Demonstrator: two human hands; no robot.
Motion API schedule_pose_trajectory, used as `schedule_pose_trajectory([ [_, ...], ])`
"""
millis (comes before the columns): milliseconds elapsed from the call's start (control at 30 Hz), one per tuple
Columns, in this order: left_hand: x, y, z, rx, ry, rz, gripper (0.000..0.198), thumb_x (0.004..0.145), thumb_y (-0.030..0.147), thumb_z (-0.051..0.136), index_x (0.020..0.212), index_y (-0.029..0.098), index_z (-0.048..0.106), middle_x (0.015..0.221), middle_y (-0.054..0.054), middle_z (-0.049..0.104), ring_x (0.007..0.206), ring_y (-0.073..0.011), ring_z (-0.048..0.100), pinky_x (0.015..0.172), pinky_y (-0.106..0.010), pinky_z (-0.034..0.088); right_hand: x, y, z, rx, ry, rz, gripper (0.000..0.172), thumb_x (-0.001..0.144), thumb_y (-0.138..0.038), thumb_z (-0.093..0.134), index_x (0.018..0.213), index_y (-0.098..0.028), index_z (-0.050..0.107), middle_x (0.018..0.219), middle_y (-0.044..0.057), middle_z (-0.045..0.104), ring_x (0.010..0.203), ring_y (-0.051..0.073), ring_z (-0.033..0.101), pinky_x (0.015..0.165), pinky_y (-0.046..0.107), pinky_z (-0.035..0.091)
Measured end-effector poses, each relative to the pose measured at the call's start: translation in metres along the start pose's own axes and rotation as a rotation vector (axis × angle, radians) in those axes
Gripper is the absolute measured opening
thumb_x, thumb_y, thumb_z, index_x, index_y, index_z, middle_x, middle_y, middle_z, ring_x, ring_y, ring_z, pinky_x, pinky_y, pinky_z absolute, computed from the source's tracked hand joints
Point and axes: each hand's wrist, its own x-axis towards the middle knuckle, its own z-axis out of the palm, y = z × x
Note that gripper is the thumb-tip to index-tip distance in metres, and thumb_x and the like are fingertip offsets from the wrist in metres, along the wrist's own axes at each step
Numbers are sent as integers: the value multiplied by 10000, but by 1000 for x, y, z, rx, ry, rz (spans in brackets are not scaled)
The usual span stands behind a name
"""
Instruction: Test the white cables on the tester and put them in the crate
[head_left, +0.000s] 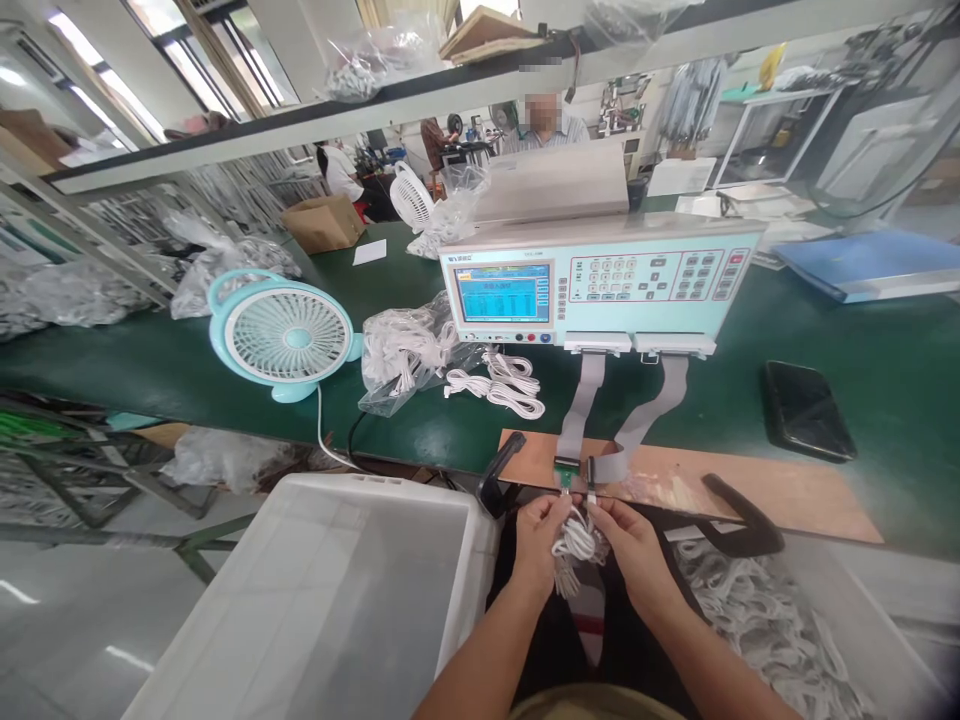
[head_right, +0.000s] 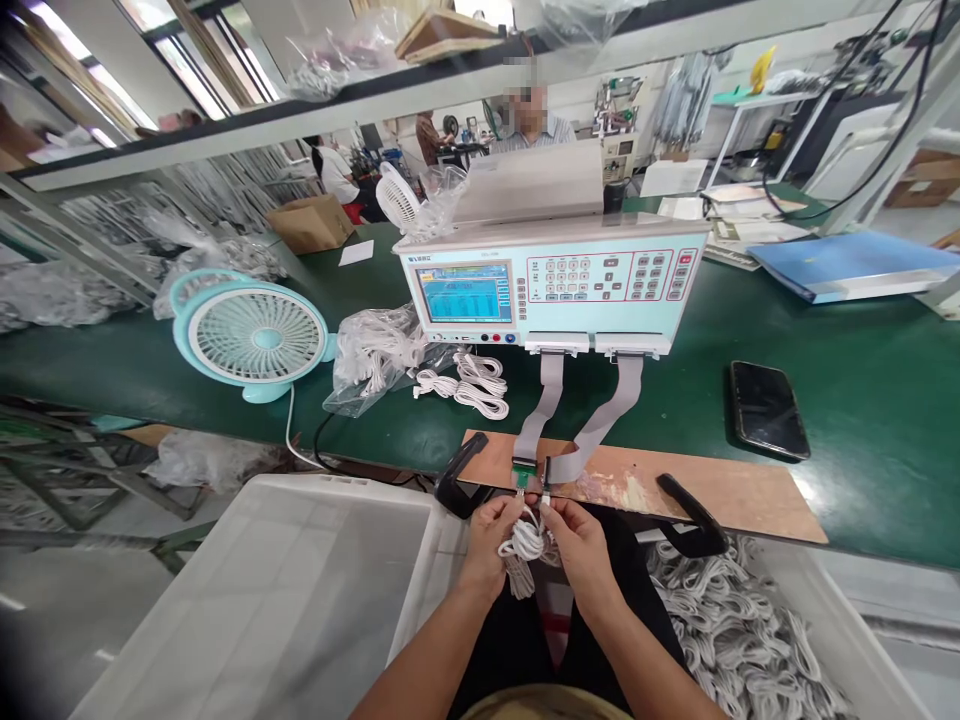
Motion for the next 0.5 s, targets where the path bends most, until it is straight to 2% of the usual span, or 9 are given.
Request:
schedule_pose_trajectory([
  [67, 2, -2, -4, 42, 0, 17, 419, 588, 498, 783, 656, 98, 681, 558, -12, 586, 495, -90, 465, 528, -216, 357, 1, 1, 0, -4, -7, -10, 359, 639, -509, 781, 766, -183, 700, 713, 34, 676, 708, 211, 627, 685, 293, 503],
  [233, 10, -5, -9, 106, -33, 53, 473, 566, 562, 768, 573, 123, 593, 500, 27, 478, 470, -75, 373, 489, -217, 287, 0, 1, 1, -27, 71, 2, 398, 542, -531, 817, 715, -187, 717, 696, 42, 690, 698, 228, 635, 646, 283, 523],
  [333, 16, -5, -7, 144, -65, 68, 486, 561, 588, 753, 545, 142, 559, 492, 32, 437, 478, -84, 355, 486, -227, 268, 2, 0, 0, -20, 76, 15, 406, 478, -535, 829, 683, -201, 724, 700, 46, 703, 715, 245, 644, 636, 281, 536],
  [500, 17, -4, -2, 195, -48, 101, 486, 590, 586, 720, 488, 167, 497, 479, 25, 404, 475, -97, 341, 470, -243, 241, 7, -1, 1, -19, 56, 5, 382, 443, -522, 827, 647, -214, 730, 693, 53, 710, 764, 280, 658, 689, 305, 557],
])
